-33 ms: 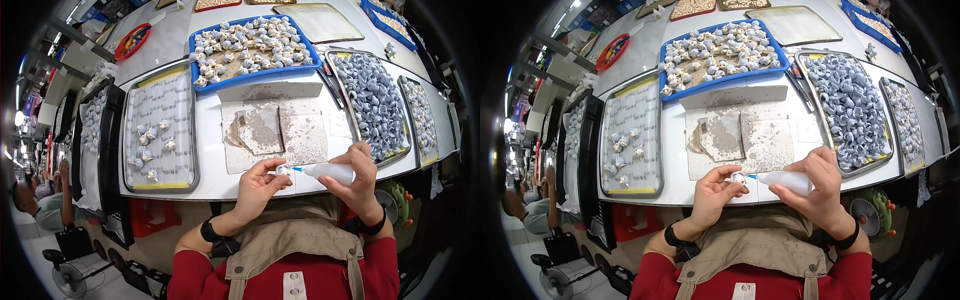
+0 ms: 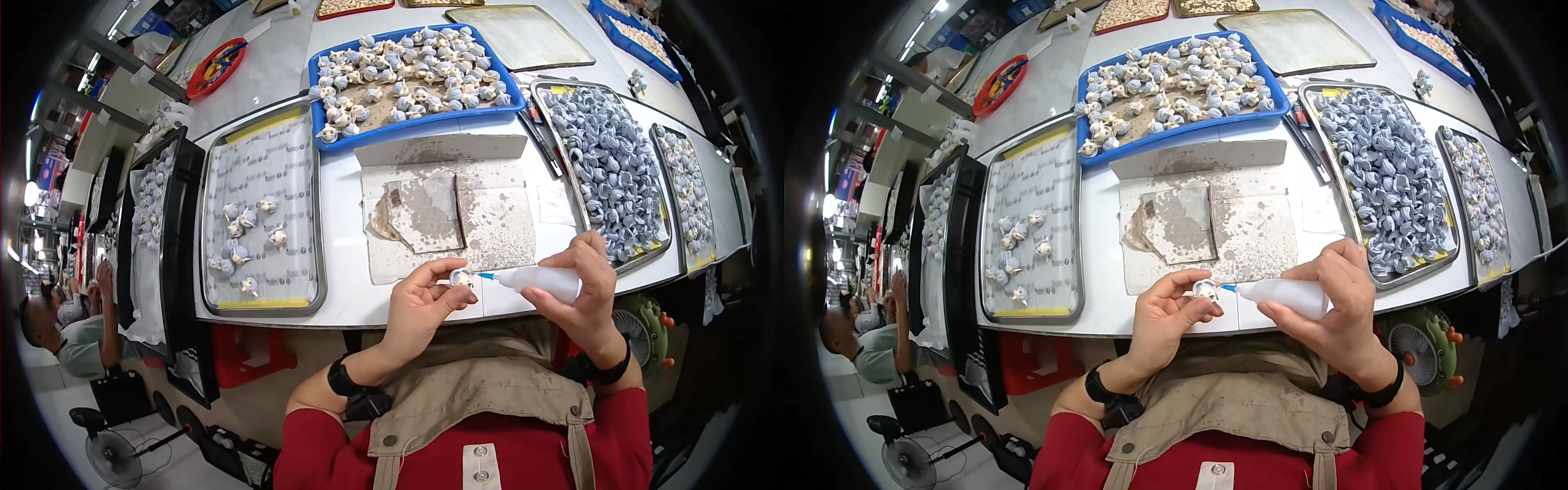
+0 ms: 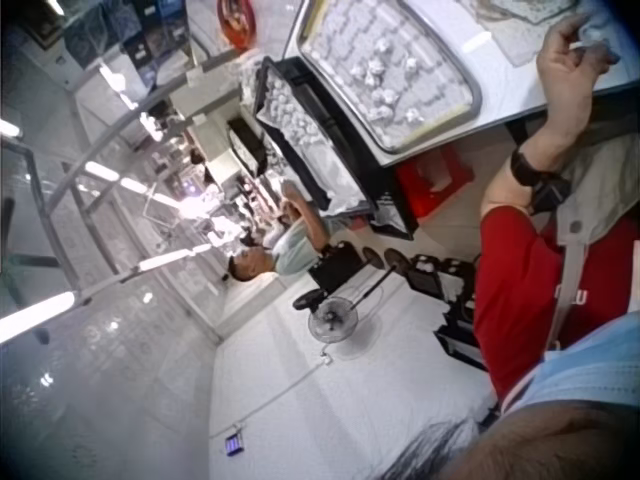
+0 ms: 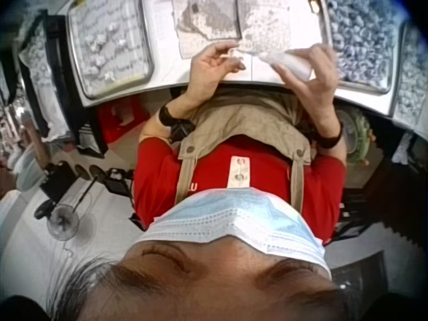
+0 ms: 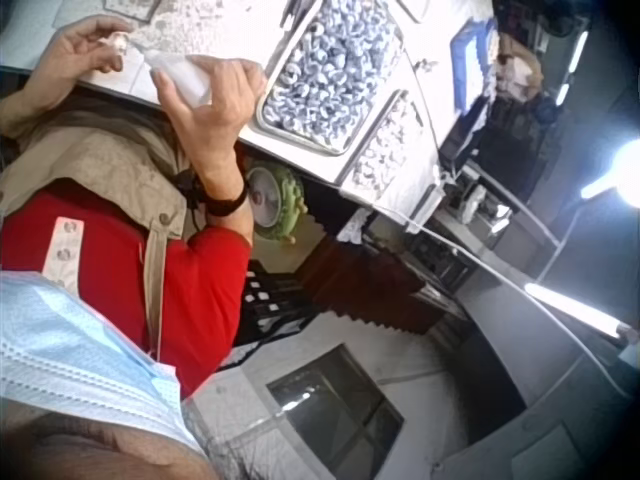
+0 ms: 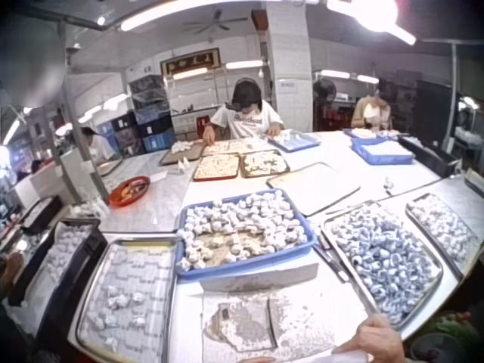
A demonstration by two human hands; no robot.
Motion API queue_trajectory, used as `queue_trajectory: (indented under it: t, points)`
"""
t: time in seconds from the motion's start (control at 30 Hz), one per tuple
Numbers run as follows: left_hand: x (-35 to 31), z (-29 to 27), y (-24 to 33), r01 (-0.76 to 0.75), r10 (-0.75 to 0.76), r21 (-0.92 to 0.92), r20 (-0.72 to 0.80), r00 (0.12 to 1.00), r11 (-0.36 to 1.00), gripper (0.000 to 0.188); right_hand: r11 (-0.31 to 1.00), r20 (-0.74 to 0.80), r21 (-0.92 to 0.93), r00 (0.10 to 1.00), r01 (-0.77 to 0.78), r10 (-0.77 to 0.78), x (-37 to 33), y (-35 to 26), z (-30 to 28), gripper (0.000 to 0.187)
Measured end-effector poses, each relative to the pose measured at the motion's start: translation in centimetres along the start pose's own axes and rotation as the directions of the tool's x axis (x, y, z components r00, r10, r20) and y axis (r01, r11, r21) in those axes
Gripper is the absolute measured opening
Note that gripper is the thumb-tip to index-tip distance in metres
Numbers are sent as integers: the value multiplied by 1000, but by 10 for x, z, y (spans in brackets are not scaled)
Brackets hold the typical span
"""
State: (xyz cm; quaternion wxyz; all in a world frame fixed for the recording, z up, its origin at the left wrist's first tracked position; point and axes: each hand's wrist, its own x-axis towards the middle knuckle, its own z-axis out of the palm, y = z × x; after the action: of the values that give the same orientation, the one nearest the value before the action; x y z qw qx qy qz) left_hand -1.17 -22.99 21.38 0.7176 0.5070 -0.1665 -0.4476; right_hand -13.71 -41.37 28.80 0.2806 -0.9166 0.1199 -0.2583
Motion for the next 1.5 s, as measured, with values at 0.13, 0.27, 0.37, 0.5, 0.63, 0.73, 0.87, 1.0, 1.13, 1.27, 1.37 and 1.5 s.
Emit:
queue_trajectory:
  t: [0.13, 0.27, 0.37, 0.5, 0.63, 0.73, 0.87, 1.0, 1.13, 1.27, 1.37, 1.5]
  points:
    - [1, -6, 2, 46, -48, -75, -23, 999, 996, 36, 991, -59, 102, 994, -88, 94, 3, 11, 9, 26]
    - [3, -10, 3, 87, -88, -161, 1, 996, 983, 38, 929, -44, 219, 948, -299, 316, 13, 38, 41, 27]
    - [6, -12, 8, 148, -141, -222, 45, 989, 964, 39, 864, 54, 251, 898, -436, 437, 20, 52, 56, 29]
    - [10, -24, 8, 295, -156, -444, 323, 934, 846, 39, 950, -12, 32, 950, -312, 312, 22, 65, 54, 23]
    - [14, -20, 7, 255, -173, -284, 284, 943, 924, 38, 925, -201, -318, 969, -207, 147, 35, 86, 5, 9]
    - [14, -18, 6, 248, -187, -230, 257, 948, 941, 36, 807, -311, -514, 940, -290, 140, 35, 120, -43, 7]
    - [15, -15, 3, 236, -190, -192, 229, 955, 953, 37, 703, -347, -572, 901, -423, 259, 31, 124, -66, 17]
    - [16, 0, 7, 258, -218, -185, 213, 952, 948, 36, 698, -306, -634, 937, -332, 169, 25, 137, -59, 20]
    - [18, 8, 6, 244, -217, -157, 171, 961, 957, 38, 923, -422, -356, 906, -146, -19, 33, 128, -48, 15]
    - [21, 14, -1, 195, -183, -98, 124, 975, 976, 41, 955, -195, 54, 935, -292, 297, 24, 102, -22, 13]
    - [23, 18, -4, 192, -181, -89, 124, 976, 977, 43, 940, -86, 16, 936, -340, 341, 23, 94, -13, 27]
    - [24, 19, -7, 199, -187, -89, 132, 973, 976, 45, 951, 182, 94, 944, -294, 274, 18, 63, 0, 44]
